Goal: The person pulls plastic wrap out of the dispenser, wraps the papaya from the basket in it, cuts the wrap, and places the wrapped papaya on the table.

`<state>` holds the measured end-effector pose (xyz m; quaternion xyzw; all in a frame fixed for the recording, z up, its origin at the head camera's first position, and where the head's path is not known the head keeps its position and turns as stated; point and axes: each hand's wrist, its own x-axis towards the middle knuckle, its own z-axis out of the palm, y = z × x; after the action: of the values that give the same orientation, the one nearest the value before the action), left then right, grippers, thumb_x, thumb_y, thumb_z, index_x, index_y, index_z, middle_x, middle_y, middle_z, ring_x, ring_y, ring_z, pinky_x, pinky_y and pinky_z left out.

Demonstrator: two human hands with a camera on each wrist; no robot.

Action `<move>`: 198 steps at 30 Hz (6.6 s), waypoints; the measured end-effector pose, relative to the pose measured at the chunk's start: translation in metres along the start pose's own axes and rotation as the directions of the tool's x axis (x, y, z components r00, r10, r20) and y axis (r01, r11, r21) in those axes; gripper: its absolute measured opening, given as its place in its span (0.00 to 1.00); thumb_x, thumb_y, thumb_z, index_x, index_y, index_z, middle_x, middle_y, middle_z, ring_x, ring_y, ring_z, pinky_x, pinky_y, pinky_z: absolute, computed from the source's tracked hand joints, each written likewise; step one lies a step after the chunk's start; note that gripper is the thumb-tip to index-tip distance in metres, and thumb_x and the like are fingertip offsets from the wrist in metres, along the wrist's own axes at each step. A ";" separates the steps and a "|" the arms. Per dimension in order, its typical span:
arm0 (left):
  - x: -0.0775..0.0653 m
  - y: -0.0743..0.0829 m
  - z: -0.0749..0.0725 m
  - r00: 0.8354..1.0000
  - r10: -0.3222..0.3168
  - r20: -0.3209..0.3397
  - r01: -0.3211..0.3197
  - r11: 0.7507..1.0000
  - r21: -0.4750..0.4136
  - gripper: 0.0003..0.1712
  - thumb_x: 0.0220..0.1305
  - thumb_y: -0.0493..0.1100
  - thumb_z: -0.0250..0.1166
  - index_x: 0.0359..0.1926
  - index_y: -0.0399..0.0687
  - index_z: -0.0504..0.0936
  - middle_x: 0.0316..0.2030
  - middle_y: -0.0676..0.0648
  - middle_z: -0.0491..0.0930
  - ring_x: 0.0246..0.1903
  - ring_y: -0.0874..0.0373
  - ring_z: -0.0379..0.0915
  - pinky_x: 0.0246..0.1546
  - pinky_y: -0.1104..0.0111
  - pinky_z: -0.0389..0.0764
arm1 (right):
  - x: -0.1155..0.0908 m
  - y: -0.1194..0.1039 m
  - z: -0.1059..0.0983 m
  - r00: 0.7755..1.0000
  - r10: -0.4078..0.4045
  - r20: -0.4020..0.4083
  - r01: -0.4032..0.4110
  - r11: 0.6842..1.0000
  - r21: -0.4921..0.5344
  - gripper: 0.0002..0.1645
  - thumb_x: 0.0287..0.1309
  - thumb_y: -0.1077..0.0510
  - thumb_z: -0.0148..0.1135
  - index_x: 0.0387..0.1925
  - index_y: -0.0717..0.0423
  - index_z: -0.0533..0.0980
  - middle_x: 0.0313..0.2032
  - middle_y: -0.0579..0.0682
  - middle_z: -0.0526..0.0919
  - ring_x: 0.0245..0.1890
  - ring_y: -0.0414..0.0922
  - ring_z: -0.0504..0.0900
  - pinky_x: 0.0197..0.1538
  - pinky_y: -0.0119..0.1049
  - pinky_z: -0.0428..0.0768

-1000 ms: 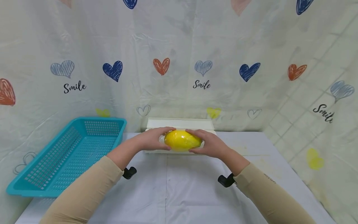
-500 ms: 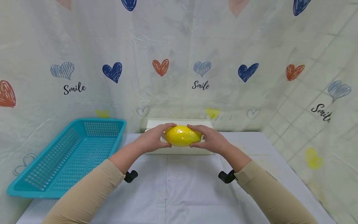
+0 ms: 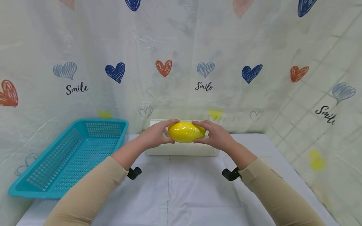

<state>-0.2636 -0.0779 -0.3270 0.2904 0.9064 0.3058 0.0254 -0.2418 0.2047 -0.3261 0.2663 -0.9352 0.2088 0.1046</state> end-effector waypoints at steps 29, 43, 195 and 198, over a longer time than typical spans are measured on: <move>0.019 0.021 -0.048 0.999 -0.025 0.041 0.029 0.996 -0.088 0.48 0.56 0.45 0.76 0.73 0.73 0.61 0.65 0.52 0.70 0.44 0.51 0.75 0.49 0.57 0.80 | 0.029 -0.007 -0.046 1.000 -0.009 0.019 0.009 1.000 -0.001 0.46 0.49 0.37 0.74 0.70 0.36 0.69 0.54 0.46 0.79 0.41 0.44 0.76 0.45 0.39 0.80; 0.015 0.038 -0.069 0.998 -0.036 0.059 0.040 0.997 -0.070 0.49 0.55 0.47 0.77 0.73 0.74 0.61 0.64 0.51 0.71 0.40 0.52 0.78 0.48 0.59 0.81 | 0.032 -0.023 -0.068 0.998 0.023 0.053 -0.024 0.999 0.023 0.46 0.49 0.35 0.73 0.70 0.33 0.68 0.56 0.43 0.79 0.43 0.43 0.76 0.47 0.40 0.80; 0.123 0.090 0.133 0.975 -0.187 0.123 0.135 0.930 0.343 0.14 0.64 0.58 0.66 0.50 0.73 0.86 0.48 0.66 0.82 0.51 0.63 0.76 0.53 0.63 0.73 | -0.050 0.119 0.054 0.976 0.216 -0.009 -0.216 0.976 0.007 0.39 0.55 0.42 0.71 0.66 0.52 0.73 0.66 0.53 0.71 0.63 0.58 0.72 0.58 0.57 0.74; 0.125 0.092 0.133 0.976 -0.177 0.125 0.119 0.919 0.375 0.15 0.64 0.58 0.66 0.51 0.75 0.85 0.49 0.67 0.82 0.52 0.62 0.75 0.54 0.61 0.72 | -0.048 0.120 0.054 0.976 0.220 -0.004 -0.220 0.975 0.018 0.39 0.55 0.42 0.72 0.65 0.53 0.74 0.65 0.51 0.71 0.63 0.57 0.72 0.59 0.56 0.74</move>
<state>-0.2905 0.1211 -0.3660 0.2435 0.9619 0.1055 0.0650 -0.2713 0.2953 -0.4290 0.1616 -0.9567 0.2281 0.0815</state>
